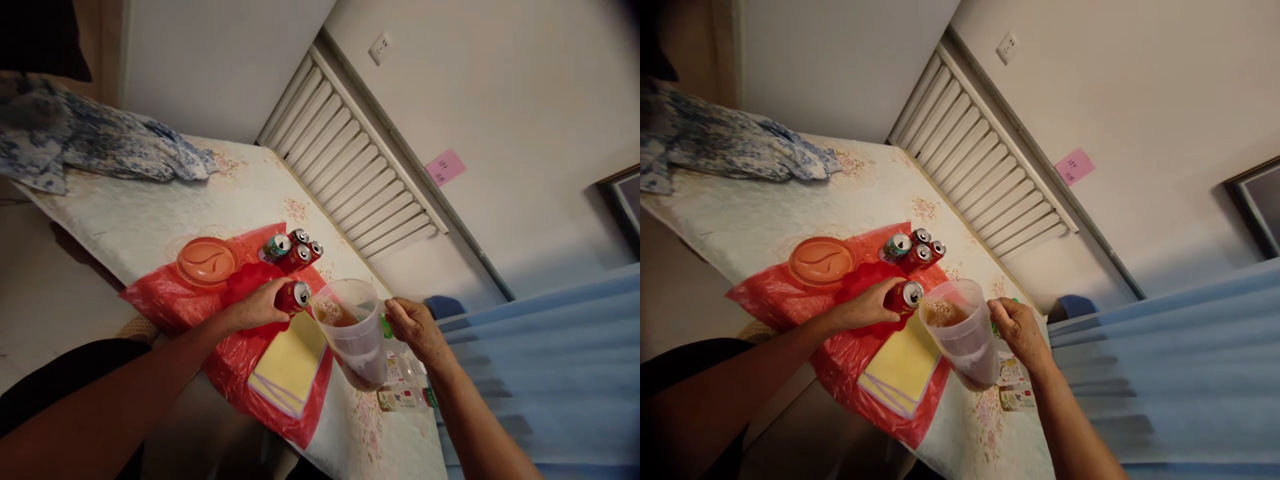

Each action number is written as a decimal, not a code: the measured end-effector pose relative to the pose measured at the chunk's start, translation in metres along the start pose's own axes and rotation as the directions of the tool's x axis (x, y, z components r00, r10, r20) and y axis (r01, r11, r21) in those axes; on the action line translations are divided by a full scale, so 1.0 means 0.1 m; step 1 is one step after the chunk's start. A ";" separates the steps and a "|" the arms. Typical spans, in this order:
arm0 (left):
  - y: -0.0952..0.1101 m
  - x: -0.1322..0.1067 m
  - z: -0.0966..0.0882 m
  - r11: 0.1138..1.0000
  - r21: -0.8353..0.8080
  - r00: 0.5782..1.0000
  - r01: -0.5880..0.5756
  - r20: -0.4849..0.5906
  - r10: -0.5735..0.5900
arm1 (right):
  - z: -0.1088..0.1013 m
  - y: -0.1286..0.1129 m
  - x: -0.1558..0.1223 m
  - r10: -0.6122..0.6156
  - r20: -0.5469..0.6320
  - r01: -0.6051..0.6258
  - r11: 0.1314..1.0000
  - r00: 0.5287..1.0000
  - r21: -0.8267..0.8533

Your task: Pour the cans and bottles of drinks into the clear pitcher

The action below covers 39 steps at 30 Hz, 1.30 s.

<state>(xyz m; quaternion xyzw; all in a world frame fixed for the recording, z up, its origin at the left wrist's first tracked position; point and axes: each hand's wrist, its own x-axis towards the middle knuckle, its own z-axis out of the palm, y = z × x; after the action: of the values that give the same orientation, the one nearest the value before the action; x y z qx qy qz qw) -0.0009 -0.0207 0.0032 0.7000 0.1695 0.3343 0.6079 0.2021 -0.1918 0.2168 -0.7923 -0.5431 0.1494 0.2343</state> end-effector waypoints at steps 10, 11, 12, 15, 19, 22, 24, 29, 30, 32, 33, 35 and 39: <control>-0.01 0.00 0.00 1.000 0.026 1.000 0.011 -0.011 -0.010 | 0.01 -0.03 0.01 -0.004 -0.016 0.003 1.000 1.000 -0.020; 0.00 0.00 0.00 1.000 0.027 1.000 0.013 -0.008 -0.013 | 0.01 -0.04 0.01 -0.002 -0.021 0.002 1.000 1.000 -0.025; 0.00 0.00 0.00 0.999 0.029 1.000 0.014 -0.007 -0.013 | 0.01 -0.04 0.01 -0.002 -0.025 0.001 1.000 1.000 -0.029; 0.00 0.00 0.00 0.999 0.042 1.000 0.003 -0.009 -0.002 | 0.01 -0.05 0.01 -0.004 -0.030 0.003 0.999 1.000 -0.034; 0.01 -0.01 0.00 0.999 0.049 1.000 0.005 -0.002 -0.005 | 0.01 -0.06 0.01 -0.004 -0.026 0.003 0.999 1.000 -0.032; 0.02 -0.01 -0.01 0.999 0.050 1.000 0.003 -0.005 -0.003 | 0.01 -0.08 0.01 -0.003 -0.023 0.002 0.999 1.000 -0.033; 0.03 -0.02 -0.01 0.999 0.047 1.000 0.005 -0.005 -0.005 | 0.01 -0.08 0.01 -0.002 -0.023 0.001 0.999 1.000 -0.035; 0.03 -0.02 -0.01 0.999 0.039 1.000 0.007 -0.005 -0.007 | 0.02 -0.08 0.01 -0.007 -0.026 0.006 0.999 1.000 -0.041; 0.03 -0.02 -0.01 0.999 0.041 1.000 0.006 -0.009 -0.006 | 0.02 -0.08 0.01 -0.008 -0.025 0.007 0.999 1.000 -0.043; 0.03 -0.02 -0.01 0.999 0.049 1.000 -0.001 -0.013 0.002 | 0.02 -0.08 0.01 -0.012 -0.024 0.011 0.999 1.000 -0.047; 0.02 -0.02 -0.01 0.998 0.056 1.000 -0.007 -0.015 0.008 | 0.02 -0.08 0.01 -0.015 -0.024 0.013 0.999 1.000 -0.049; 0.02 -0.02 -0.01 0.997 0.072 1.000 -0.017 -0.018 0.019 | 0.02 -0.09 0.01 -0.020 -0.023 0.019 0.999 1.000 -0.050; 0.02 -0.02 -0.01 0.997 0.081 0.999 -0.022 -0.024 0.024 | 0.02 -0.09 0.01 -0.020 -0.024 0.019 0.999 1.000 -0.049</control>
<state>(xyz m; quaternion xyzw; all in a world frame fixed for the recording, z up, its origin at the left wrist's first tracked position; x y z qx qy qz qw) -0.0034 -0.0219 0.0049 0.7216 0.1821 0.3429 0.5732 0.1945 -0.1877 0.2197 -0.7942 -0.5515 0.1239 0.2229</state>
